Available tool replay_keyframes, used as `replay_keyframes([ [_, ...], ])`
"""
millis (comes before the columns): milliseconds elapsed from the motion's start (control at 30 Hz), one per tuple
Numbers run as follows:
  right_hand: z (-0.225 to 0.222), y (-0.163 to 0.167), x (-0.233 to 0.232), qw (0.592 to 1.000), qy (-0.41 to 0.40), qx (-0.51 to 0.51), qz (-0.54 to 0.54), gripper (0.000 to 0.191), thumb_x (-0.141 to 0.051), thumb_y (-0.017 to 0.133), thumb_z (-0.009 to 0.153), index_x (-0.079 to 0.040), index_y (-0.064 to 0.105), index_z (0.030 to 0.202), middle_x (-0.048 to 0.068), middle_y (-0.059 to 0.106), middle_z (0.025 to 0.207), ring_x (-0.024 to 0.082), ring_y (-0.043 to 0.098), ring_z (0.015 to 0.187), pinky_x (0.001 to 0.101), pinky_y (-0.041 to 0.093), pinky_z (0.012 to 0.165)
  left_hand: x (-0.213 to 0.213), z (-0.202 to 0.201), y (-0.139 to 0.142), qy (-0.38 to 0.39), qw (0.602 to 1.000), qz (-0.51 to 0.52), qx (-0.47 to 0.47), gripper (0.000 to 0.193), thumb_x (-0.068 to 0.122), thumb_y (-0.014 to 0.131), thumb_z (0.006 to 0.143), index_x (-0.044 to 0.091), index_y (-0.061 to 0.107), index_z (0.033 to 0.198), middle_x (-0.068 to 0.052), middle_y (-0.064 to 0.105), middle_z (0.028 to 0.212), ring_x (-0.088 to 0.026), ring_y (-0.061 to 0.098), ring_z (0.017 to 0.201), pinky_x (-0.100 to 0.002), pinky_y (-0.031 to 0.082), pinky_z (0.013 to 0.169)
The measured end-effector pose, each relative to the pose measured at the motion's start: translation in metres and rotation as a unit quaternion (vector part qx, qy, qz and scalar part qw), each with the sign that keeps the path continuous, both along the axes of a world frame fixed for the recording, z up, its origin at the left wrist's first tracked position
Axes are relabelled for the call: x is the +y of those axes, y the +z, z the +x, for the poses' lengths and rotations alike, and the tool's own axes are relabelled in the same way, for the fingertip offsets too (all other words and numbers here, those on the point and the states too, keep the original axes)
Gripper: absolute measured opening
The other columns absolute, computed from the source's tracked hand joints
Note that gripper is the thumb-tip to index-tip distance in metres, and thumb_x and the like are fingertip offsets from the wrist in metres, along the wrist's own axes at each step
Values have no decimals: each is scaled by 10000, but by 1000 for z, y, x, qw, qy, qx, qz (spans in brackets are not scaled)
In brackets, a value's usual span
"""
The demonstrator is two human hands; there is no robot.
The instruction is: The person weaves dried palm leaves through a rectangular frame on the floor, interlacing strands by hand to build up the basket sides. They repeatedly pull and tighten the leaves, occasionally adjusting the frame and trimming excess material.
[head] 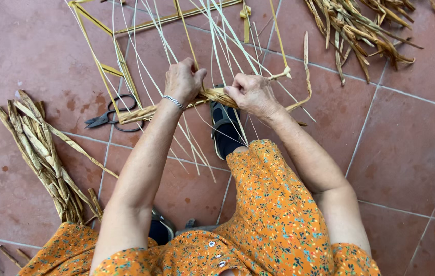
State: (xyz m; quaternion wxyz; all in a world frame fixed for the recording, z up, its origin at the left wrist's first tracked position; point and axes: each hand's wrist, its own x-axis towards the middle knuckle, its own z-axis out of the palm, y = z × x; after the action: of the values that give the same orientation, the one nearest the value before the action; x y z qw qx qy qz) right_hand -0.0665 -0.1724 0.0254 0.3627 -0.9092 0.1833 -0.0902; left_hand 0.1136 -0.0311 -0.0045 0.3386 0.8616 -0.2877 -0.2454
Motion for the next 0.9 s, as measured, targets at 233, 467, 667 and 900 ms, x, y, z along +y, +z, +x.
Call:
replay_keyframes([
  [233, 0, 5, 0, 1000, -1, 25, -15, 365, -381, 794, 912, -67, 682, 763, 60, 659, 643, 205, 675, 598, 375, 532, 572, 82, -8, 31, -63, 974, -132, -172, 143, 156, 775, 929, 88, 686, 1018, -87, 655, 923, -277, 653, 884, -442, 548, 783],
  [467, -1, -10, -1, 999, -18, 19, -19, 378, -360, 852, 867, -52, 667, 749, 78, 640, 622, 193, 643, 572, 372, 506, 536, 76, -36, 20, -139, 947, -37, -286, 295, 283, 888, 736, 119, 717, 912, -73, 546, 994, -294, 494, 990, -455, 363, 778],
  [667, -1, -21, -4, 998, -23, -4, 56, 330, -253, 826, 898, -28, 633, 752, 43, 605, 608, 109, 579, 569, 318, 484, 527, 72, -37, 15, -116, 963, -64, -235, 249, 250, 876, 789, 138, 677, 889, -29, 547, 981, -274, 510, 988, -451, 357, 797],
  [900, -10, 5, -8, 992, -52, -53, 104, 176, -225, 765, 969, -64, 704, 936, 30, 692, 745, 82, 617, 663, 288, 507, 587, 71, -44, 21, -119, 947, -91, -283, 255, 158, 814, 792, 122, 698, 1017, -69, 555, 988, -277, 522, 977, -437, 362, 776],
])
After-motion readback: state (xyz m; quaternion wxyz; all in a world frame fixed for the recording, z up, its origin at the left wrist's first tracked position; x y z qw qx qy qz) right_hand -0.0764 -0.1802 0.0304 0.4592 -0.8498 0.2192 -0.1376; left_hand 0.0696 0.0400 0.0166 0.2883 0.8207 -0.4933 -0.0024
